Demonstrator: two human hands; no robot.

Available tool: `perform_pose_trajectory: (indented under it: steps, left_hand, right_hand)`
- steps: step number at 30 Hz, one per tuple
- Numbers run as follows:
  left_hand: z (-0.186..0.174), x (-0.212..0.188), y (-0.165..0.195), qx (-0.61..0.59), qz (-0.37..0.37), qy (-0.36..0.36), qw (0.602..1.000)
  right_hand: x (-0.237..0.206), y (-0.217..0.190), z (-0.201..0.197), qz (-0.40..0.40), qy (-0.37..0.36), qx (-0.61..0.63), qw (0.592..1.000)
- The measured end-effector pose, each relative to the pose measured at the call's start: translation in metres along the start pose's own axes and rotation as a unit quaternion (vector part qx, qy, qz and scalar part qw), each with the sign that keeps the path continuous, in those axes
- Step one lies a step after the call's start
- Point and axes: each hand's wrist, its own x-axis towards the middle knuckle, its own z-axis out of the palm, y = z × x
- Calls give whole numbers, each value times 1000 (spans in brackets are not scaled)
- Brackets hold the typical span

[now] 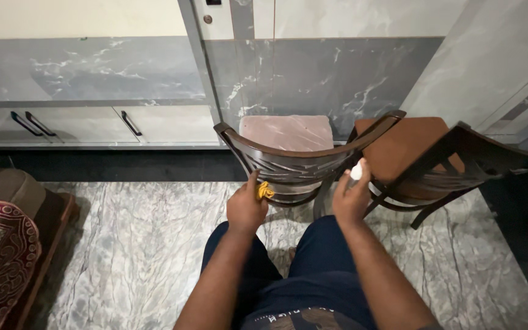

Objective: The person sits on the floor in front of wooden chairs, holds a small spray bottle and a yellow cloth, and wipes the chair backs and frames with the cloth, working over one chair and then moving to other chairs.

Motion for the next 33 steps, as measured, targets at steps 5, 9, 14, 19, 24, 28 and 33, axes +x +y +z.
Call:
perform_pose_trajectory:
  steps: [5,9,14,19,24,28,33]
  left_hand:
    - [-5,5,25,8,-4,-34,999]
    - [-6,3,32,-3,22,-18,1000]
    - [-7,2,32,14,31,-21,999]
    - [-7,2,32,33,30,-23,999]
    - [-7,1,28,26,28,-16,999]
    - [-6,2,21,28,-8,-34,999]
    - [-8,1,12,18,-82,-76,994]
  right_hand:
    - [22,12,-12,-12,15,18,1000]
    - [28,13,-19,108,-14,54,993]
    - [29,8,-23,-9,11,37,999]
    - [28,11,-23,146,-48,73,985]
    - [22,15,-19,1,-18,50,999]
    - [2,-1,-9,-105,-32,33,993]
    - [-26,-46,6,-200,-94,43,974]
